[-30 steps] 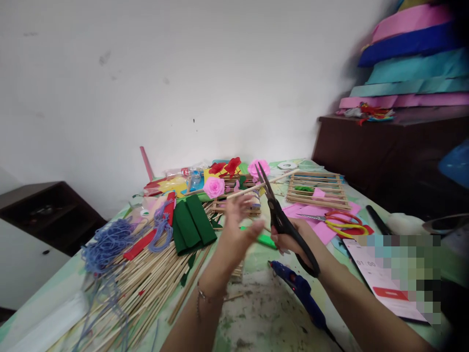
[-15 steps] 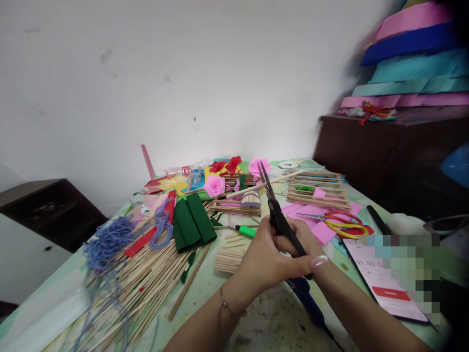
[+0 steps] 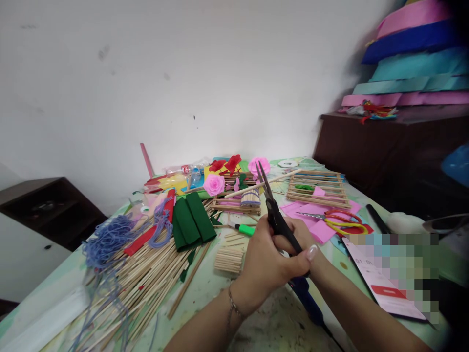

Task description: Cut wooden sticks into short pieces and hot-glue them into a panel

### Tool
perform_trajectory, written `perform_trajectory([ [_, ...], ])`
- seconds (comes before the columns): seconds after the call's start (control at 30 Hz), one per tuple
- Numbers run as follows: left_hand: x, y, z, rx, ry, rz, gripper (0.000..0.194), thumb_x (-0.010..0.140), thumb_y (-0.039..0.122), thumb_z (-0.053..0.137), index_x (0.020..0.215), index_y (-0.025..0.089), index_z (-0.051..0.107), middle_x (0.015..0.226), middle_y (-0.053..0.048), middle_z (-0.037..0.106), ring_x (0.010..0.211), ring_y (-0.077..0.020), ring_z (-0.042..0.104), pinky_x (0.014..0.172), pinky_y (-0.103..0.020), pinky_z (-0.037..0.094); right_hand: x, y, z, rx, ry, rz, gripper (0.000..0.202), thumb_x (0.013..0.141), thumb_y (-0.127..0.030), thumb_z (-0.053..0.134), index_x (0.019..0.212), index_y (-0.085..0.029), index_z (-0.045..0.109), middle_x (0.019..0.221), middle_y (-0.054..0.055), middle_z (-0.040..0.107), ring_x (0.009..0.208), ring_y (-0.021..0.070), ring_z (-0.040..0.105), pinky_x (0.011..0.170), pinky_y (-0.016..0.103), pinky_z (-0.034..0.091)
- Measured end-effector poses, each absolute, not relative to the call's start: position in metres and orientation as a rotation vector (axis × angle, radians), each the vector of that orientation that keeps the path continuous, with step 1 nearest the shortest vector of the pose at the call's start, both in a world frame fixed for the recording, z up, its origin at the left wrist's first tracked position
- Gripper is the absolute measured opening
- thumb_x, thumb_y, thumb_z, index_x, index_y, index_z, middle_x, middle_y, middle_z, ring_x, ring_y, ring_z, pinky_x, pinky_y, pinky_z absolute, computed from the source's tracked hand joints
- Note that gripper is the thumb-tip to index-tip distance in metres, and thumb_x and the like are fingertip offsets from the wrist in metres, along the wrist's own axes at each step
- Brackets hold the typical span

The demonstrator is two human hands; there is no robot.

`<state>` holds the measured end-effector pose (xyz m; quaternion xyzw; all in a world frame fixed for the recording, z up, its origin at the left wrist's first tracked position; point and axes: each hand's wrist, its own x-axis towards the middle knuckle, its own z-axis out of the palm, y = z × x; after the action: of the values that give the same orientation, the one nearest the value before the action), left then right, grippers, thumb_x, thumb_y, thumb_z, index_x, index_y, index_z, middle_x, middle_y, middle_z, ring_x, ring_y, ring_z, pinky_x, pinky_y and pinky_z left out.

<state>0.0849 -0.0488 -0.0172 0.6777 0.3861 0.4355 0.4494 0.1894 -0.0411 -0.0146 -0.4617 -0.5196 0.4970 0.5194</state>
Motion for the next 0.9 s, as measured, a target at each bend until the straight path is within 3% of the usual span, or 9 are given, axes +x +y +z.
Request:
perform_trajectory([
  [0.57, 0.084, -0.051, -0.014, 1.692, 1.087, 1.053, 0.043, 0.06, 0.034, 0.076, 0.094, 0.019, 0.053, 0.087, -0.002, 0.064, 0.079, -0.0189, 0.061, 0.074, -0.031, 0.05, 0.186, -0.044, -0.013, -1.153, -1.166, 1.213, 0.009, 0.048, -0.022, 0.053, 0.053, -0.016, 0.048, 0.048, -0.006, 0.035, 0.046, 0.0073, 0.032, 0.041, 0.021, 0.023],
  [0.8, 0.085, -0.046, -0.014, 1.657, 0.87, 1.076, 0.052, 0.065, 0.04, 0.077, 0.106, 0.018, 0.054, 0.101, -0.006, 0.065, 0.094, -0.0208, 0.062, 0.086, -0.032, 0.05, 0.194, -0.038, -0.014, -1.225, -1.266, 1.098, 0.007, 0.048, -0.022, 0.051, 0.052, -0.017, 0.048, 0.05, -0.005, 0.04, 0.048, 0.0084, 0.035, 0.045, 0.022, 0.026],
  [0.9, 0.075, -0.036, -0.012, 1.661, 0.792, 0.961, 0.065, 0.065, 0.046, 0.077, 0.119, 0.019, 0.051, 0.116, -0.011, 0.063, 0.106, -0.0257, 0.06, 0.094, -0.038, 0.047, 0.203, -0.032, -0.015, -1.289, -1.303, 1.024, 0.007, 0.049, -0.022, 0.055, 0.052, -0.017, 0.052, 0.05, -0.004, 0.045, 0.05, 0.01, 0.04, 0.048, 0.023, 0.03],
])
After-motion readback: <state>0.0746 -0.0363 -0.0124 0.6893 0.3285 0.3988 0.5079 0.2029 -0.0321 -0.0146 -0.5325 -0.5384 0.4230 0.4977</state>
